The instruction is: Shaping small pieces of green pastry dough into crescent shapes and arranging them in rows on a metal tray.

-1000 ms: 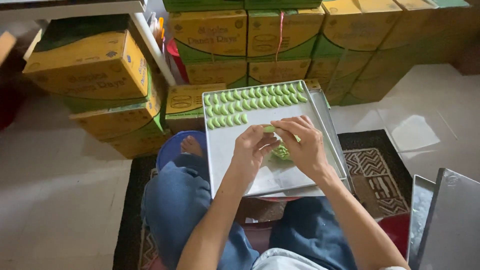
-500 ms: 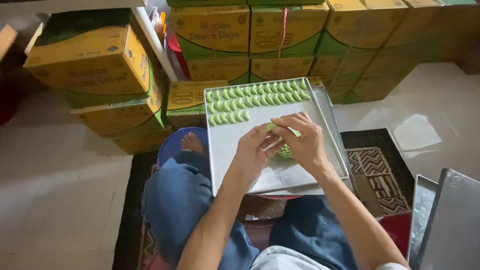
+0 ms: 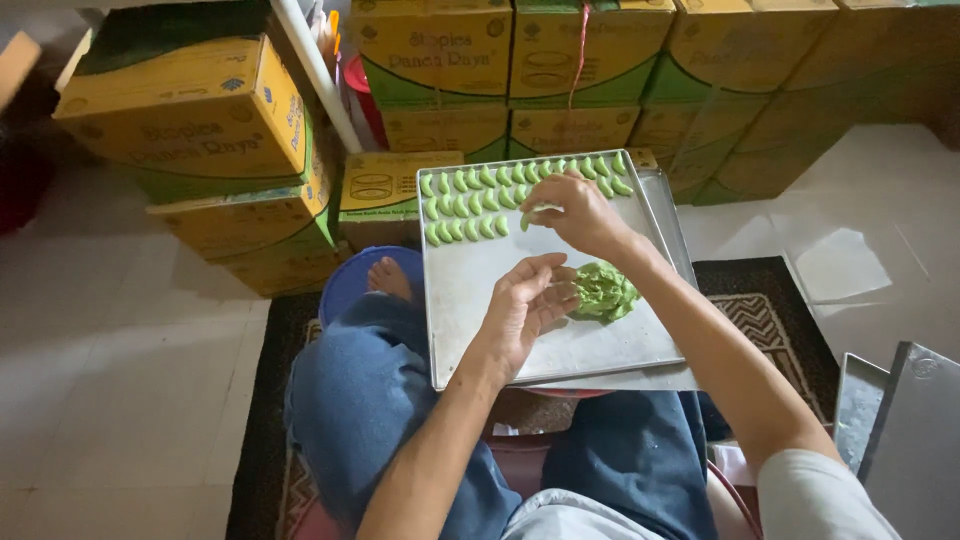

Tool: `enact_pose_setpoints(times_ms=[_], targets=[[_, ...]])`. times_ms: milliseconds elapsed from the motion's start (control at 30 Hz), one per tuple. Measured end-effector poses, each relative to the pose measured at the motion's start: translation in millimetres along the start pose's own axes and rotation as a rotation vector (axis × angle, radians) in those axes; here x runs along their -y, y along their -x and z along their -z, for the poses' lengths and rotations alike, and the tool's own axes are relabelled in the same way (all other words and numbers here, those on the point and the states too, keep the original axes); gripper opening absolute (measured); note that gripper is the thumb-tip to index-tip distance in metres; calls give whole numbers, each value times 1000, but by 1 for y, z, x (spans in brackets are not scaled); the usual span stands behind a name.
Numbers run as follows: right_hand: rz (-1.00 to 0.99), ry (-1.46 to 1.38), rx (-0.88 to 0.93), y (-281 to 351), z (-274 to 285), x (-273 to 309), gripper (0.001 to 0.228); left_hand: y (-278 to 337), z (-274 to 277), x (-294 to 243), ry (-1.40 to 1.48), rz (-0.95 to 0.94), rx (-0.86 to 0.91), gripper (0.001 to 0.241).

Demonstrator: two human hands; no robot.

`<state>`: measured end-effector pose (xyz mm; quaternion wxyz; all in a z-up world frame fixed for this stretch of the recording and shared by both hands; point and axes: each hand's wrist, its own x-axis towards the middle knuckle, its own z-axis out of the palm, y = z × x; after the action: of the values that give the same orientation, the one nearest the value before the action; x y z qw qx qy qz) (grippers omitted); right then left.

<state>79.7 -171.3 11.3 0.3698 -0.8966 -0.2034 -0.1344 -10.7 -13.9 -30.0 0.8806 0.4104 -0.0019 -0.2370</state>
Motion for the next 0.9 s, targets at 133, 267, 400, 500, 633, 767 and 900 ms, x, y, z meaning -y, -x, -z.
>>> enact_pose_setpoints(times_ms=[133,267,400,500,633,767,900], targets=[[46,72,56,-15,-24,-25,13,-5,4,9,12,-15,16,29],[59,170,109,-25,-42,-43,13,-4,5,6,37,1,5,28],[28,263,124,-29,-51,-52,11,-2,4,3,26,20,2,27],[28,330,136,-31,-51,-51,14,-7,8,9,32,30,-13,28],[36,352,135,-30,-55,-49,13,-5,7,7,44,42,-24,28],[21,453,204,-28,-54,-43,23,-4,5,6,26,5,-27,27],[12,398,200,-27,-50,-33,26,-7,7,10,38,6,-31,28]])
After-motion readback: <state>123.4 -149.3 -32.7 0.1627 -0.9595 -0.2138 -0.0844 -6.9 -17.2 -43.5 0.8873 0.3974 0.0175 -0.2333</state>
